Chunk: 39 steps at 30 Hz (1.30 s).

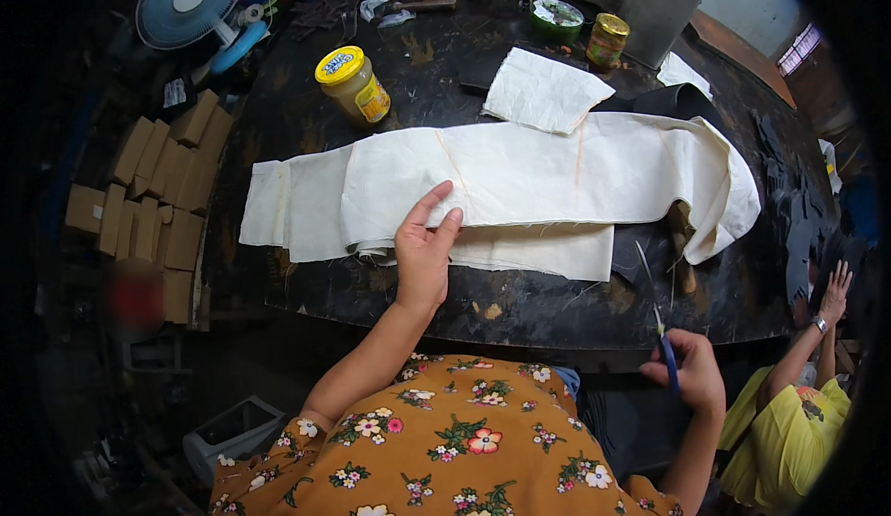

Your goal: The person unfolds a stack of white fabric on a worktable and uses scissors to cut the fabric into multiple rectangular pieces. The person repeatedly aligns, cuts, and separates the fabric pieces throughout the clip.

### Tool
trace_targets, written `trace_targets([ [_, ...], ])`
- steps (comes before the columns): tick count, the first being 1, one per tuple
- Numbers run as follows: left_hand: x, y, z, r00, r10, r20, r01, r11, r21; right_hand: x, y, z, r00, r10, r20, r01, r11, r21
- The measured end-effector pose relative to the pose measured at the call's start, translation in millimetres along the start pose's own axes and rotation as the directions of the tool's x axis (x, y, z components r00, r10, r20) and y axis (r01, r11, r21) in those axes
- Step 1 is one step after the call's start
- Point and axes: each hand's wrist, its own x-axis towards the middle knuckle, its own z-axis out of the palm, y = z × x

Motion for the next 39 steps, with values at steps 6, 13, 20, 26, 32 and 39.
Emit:
trace_targets([
  [6, 4, 8, -2, 0.992, 0.114, -0.048, -0.114, 0.993, 0.013, 24, -43, 79, 0.874, -0.209, 0.439, 0.077, 0.951, 0.299],
  [13, -7, 20, -4, 0.991, 0.128, -0.027, -0.125, 0.989, 0.078, 75, -80, 142, 0.78, -0.336, 0.528, 0.046, 0.872, 0.488],
  [20, -8, 26, -8, 0.99, 0.142, -0.021, -0.139, 0.985, 0.104, 88, -104, 171, 0.866, -0.296, 0.403, 0.117, 0.904, 0.411],
  [26, -8, 28, -10, 0.983, 0.184, -0.017, -0.18, 0.975, 0.131, 80, -100, 175, 0.892, -0.252, 0.376, 0.09, 0.913, 0.399],
  [32, -13, 31, -13, 0.981, 0.195, 0.024, -0.196, 0.97, 0.144, 88, -110, 178, 0.89, -0.291, 0.35, 0.116, 0.889, 0.444],
  [39, -19, 33, -15, 0.976, 0.218, 0.016, -0.219, 0.97, 0.11, 81, -110, 181, 0.907, -0.2, 0.37, 0.045, 0.921, 0.387],
])
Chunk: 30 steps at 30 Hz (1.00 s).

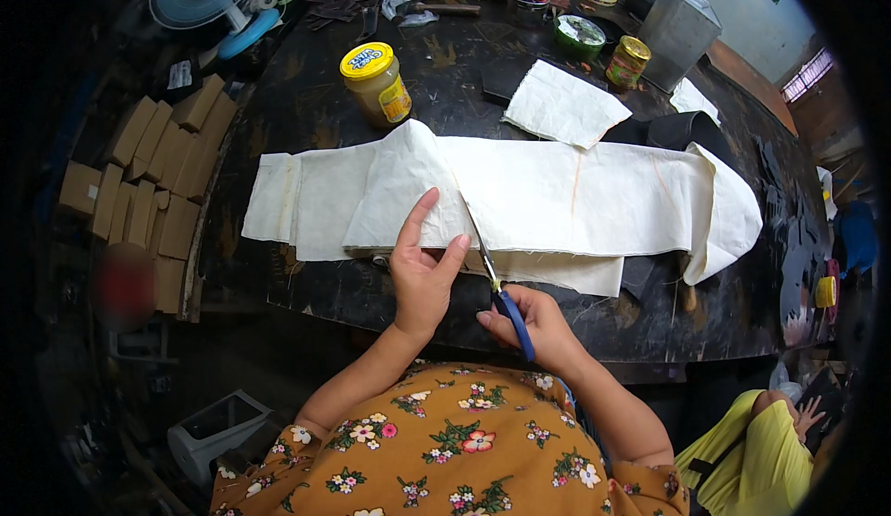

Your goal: The person unfolds a stack of white fabric on a worktable and uses scissors to cut the fabric into multiple rectangular pieces. The person repeatedly aligns, cuts, and separates the fabric pieces throughout the clip.

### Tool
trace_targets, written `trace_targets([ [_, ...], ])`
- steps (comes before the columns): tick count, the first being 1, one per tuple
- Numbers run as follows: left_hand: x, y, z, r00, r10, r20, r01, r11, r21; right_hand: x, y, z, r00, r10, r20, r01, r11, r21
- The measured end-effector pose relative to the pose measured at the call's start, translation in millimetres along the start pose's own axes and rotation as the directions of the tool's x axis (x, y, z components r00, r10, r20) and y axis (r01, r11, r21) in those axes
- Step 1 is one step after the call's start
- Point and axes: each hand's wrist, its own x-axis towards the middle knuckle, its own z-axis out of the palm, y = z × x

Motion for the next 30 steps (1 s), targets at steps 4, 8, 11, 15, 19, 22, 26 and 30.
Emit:
trace_targets([
  [4, -8, 0, 2, 0.999, -0.009, 0.031, 0.008, 1.0, 0.028, 6, -8, 0, 0.995, -0.092, 0.022, 0.091, 0.994, 0.052],
  [8, -17, -2, 2, 0.998, -0.041, 0.041, 0.042, 0.999, -0.027, 17, -12, 3, 0.986, -0.166, 0.006, 0.166, 0.984, 0.072],
  [11, -20, -5, -3, 0.999, -0.019, 0.042, 0.018, 1.0, 0.022, 16, -9, 3, 0.991, -0.129, 0.022, 0.128, 0.991, 0.027],
  [15, -19, -6, -10, 0.991, 0.122, 0.051, -0.13, 0.971, 0.202, 15, -12, 1, 0.989, -0.144, 0.038, 0.143, 0.989, 0.019],
  [19, -25, 2, -11, 0.998, 0.048, 0.048, -0.056, 0.981, 0.186, 21, -29, 4, 0.99, -0.135, 0.044, 0.133, 0.99, 0.054],
  [22, -31, 11, -9, 0.997, -0.049, 0.055, 0.047, 0.998, 0.043, 26, -37, 12, 0.982, -0.189, -0.013, 0.189, 0.978, 0.087],
  [26, -28, 13, -7, 0.998, 0.047, 0.033, -0.049, 0.997, 0.057, 25, -36, 10, 0.987, -0.149, 0.055, 0.148, 0.988, 0.033],
  [30, -27, 12, -8, 0.992, 0.121, 0.037, -0.124, 0.987, 0.102, 26, -36, 7, 0.988, -0.147, 0.051, 0.144, 0.988, 0.045],
])
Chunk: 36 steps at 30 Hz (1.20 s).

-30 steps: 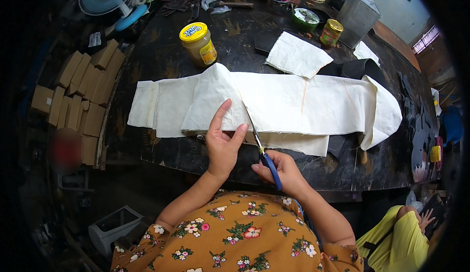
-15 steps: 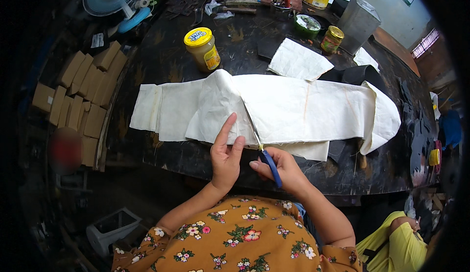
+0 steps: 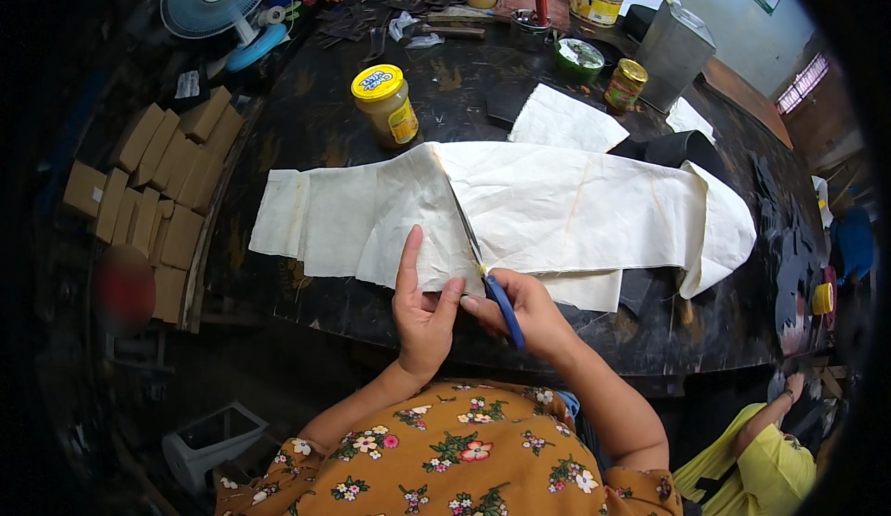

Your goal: The person unfolds a stack of white fabric on a worktable and uses scissors to cut the fabric into multiple rectangular pieces. The person repeatedly aligns, cuts, and separates the fabric pieces throughout the clip.

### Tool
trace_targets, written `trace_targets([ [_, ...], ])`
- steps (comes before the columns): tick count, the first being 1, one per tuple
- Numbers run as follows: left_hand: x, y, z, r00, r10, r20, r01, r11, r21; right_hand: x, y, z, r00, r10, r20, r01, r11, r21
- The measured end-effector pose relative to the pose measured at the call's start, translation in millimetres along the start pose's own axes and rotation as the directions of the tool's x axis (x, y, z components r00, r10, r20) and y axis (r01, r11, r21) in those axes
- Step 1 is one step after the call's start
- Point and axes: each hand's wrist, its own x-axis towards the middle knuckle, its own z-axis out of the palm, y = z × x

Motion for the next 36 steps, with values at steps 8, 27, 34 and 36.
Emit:
trace_targets([
  [8, -9, 4, -1, 0.998, -0.044, 0.033, 0.043, 0.998, 0.038, 16, -6, -3, 0.998, -0.056, -0.022, 0.056, 0.998, -0.001],
  [27, 95, 27, 21, 0.964, -0.261, 0.055, 0.254, 0.833, -0.492, -71, 10, -49, 0.955, -0.297, -0.004, 0.284, 0.907, 0.312],
  [34, 85, 19, 31, 0.907, -0.374, 0.194, 0.42, 0.775, -0.472, -82, 6, -43, 0.954, -0.263, 0.145, 0.168, 0.868, 0.467],
  [36, 83, 17, 28, 0.909, -0.359, 0.21, 0.416, 0.772, -0.481, -76, 5, -42, 0.955, -0.255, 0.153, 0.156, 0.867, 0.473],
])
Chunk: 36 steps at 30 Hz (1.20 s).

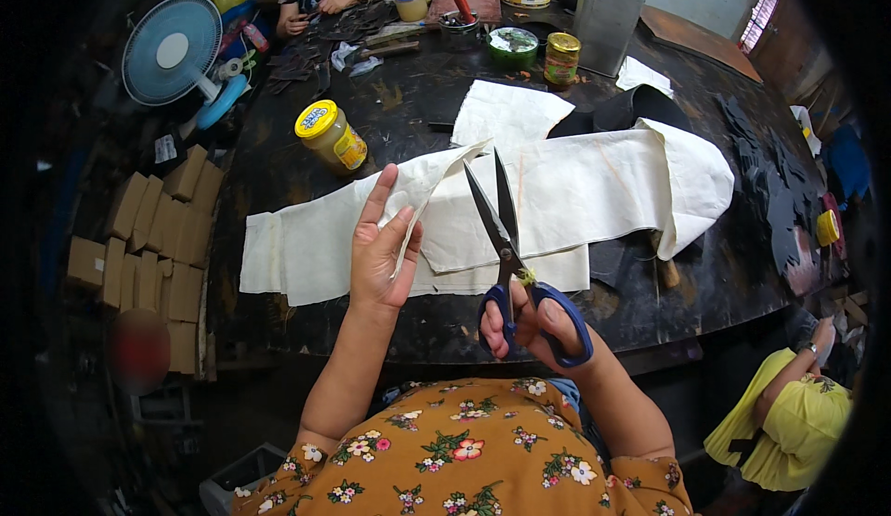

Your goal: The person unfolds a stack of white fabric on a worktable and uses scissors to cut the fabric into multiple rectangular pieces. The person repeatedly aligns, cuts, and separates the fabric pieces throughout the clip.

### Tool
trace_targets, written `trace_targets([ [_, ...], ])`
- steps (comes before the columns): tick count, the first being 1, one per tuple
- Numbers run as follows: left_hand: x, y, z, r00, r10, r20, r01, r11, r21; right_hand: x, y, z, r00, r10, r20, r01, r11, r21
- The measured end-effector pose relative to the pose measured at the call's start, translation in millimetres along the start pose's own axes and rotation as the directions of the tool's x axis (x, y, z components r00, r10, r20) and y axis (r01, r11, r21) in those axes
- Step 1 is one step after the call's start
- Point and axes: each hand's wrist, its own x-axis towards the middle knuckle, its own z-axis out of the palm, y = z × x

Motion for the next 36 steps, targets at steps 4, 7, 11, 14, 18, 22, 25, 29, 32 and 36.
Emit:
trace_targets([
  [4, 1, 1, -3, 1.0, 0.016, -0.011, -0.016, 1.0, -0.001, 1, 5, 3, 0.998, 0.036, 0.054, -0.036, 0.999, -0.011],
  [7, 3, -1, -2, 0.999, 0.042, 0.0, -0.042, 0.999, -0.009, -4, 9, 5, 0.997, 0.074, 0.026, -0.075, 0.997, 0.034],
  [11, 4, -4, -1, 0.997, 0.069, 0.022, -0.068, 0.997, -0.028, -5, 12, 5, 0.995, 0.087, 0.053, -0.09, 0.995, 0.047],
  [14, 4, -4, -2, 0.996, 0.081, 0.025, -0.081, 0.996, -0.024, -4, 13, 5, 0.997, 0.079, 0.02, -0.08, 0.995, 0.054],
  [18, 4, -4, -3, 0.996, 0.09, 0.017, -0.09, 0.996, -0.005, -4, 13, 6, 0.996, 0.09, 0.027, -0.091, 0.995, 0.04],
  [22, 4, -5, -3, 0.994, 0.106, 0.01, -0.106, 0.994, 0.009, -5, 12, 6, 0.997, 0.064, 0.046, -0.067, 0.996, 0.054],
  [25, 5, -6, -3, 0.995, 0.101, 0.007, -0.101, 0.995, 0.015, -4, 12, 6, 0.996, 0.081, 0.037, -0.083, 0.995, 0.054],
  [29, 5, -7, -5, 0.995, 0.097, 0.007, -0.097, 0.995, 0.013, -3, 13, 5, 0.995, 0.091, 0.046, -0.093, 0.994, 0.053],
  [32, 5, -9, -6, 0.995, 0.095, 0.008, -0.095, 0.995, 0.007, -4, 15, 3, 0.994, 0.102, 0.031, -0.103, 0.993, 0.061],
  [36, 4, -11, -9, 0.994, 0.11, 0.016, -0.11, 0.993, 0.048, -5, 18, 1, 0.993, 0.096, 0.069, -0.102, 0.99, 0.1],
])
